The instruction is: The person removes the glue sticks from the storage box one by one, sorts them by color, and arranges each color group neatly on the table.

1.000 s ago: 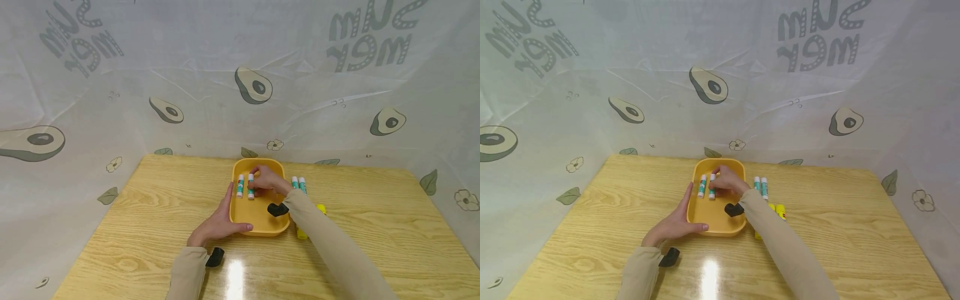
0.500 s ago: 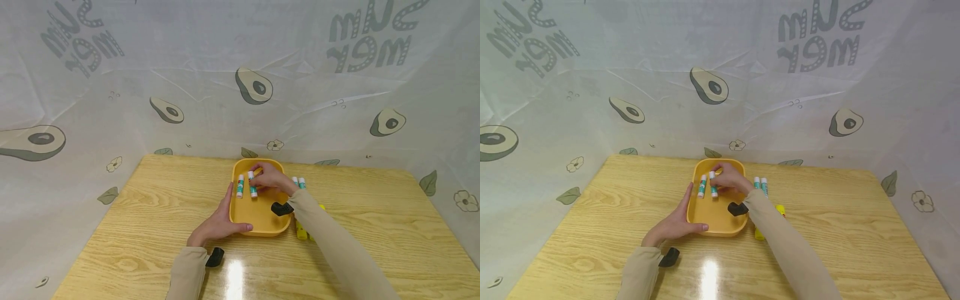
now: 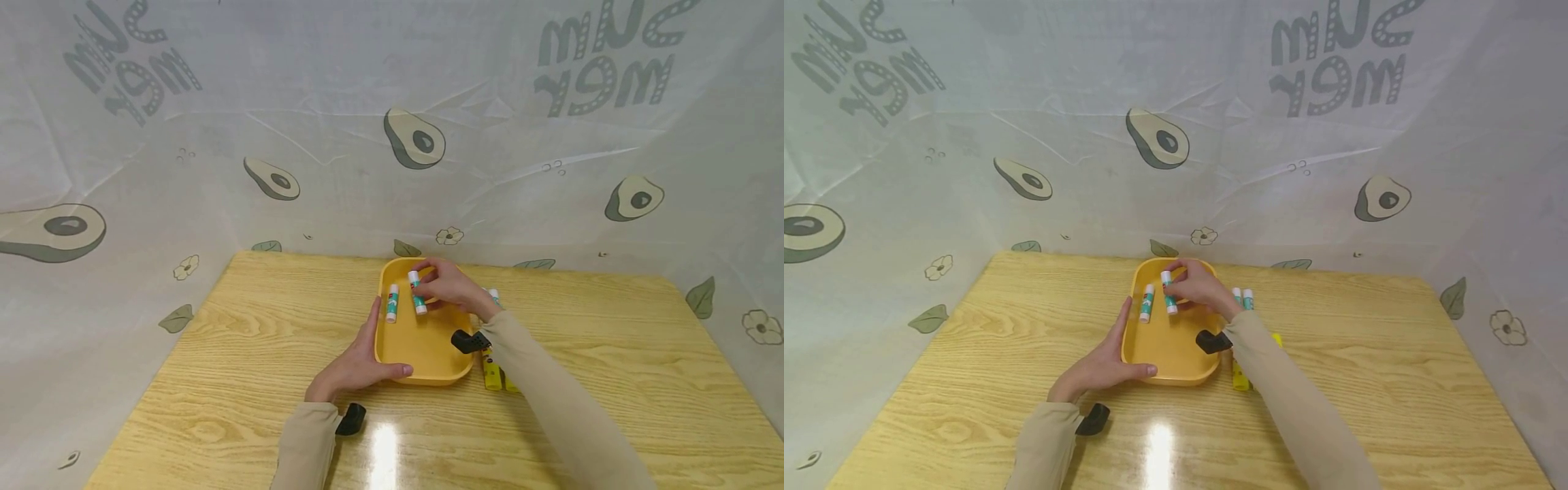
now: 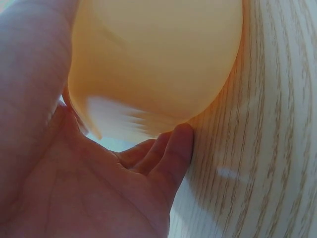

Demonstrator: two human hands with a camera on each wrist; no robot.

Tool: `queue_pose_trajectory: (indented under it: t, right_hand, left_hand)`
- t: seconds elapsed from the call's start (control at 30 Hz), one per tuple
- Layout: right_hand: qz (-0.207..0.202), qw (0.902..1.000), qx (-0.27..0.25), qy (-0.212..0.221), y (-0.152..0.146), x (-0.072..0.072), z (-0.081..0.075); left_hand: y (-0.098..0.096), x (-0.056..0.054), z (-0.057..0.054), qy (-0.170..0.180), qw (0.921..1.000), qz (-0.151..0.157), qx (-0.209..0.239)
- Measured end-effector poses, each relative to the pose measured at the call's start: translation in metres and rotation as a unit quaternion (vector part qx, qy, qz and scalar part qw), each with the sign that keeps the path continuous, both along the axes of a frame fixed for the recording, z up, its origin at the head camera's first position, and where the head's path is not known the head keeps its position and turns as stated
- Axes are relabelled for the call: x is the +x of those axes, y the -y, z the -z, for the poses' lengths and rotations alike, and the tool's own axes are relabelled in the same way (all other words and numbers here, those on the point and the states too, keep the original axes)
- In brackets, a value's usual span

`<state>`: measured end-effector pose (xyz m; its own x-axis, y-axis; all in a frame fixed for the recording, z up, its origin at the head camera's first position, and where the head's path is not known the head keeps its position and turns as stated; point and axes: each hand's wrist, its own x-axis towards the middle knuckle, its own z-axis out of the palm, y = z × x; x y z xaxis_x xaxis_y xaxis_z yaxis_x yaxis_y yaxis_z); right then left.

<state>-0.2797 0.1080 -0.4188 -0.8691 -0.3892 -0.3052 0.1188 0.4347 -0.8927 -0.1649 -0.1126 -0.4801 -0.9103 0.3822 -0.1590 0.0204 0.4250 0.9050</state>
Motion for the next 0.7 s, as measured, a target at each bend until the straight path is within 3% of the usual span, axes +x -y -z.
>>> queue_pose_trajectory:
  t: [0.7]
  right_hand:
    - [0.028,0.9973,-0.04,-0.055,-0.045,0.013,-0.018]
  left_hand:
    - [0.0,0.0,0.002,-0.005,1.0,-0.001,-0.002]
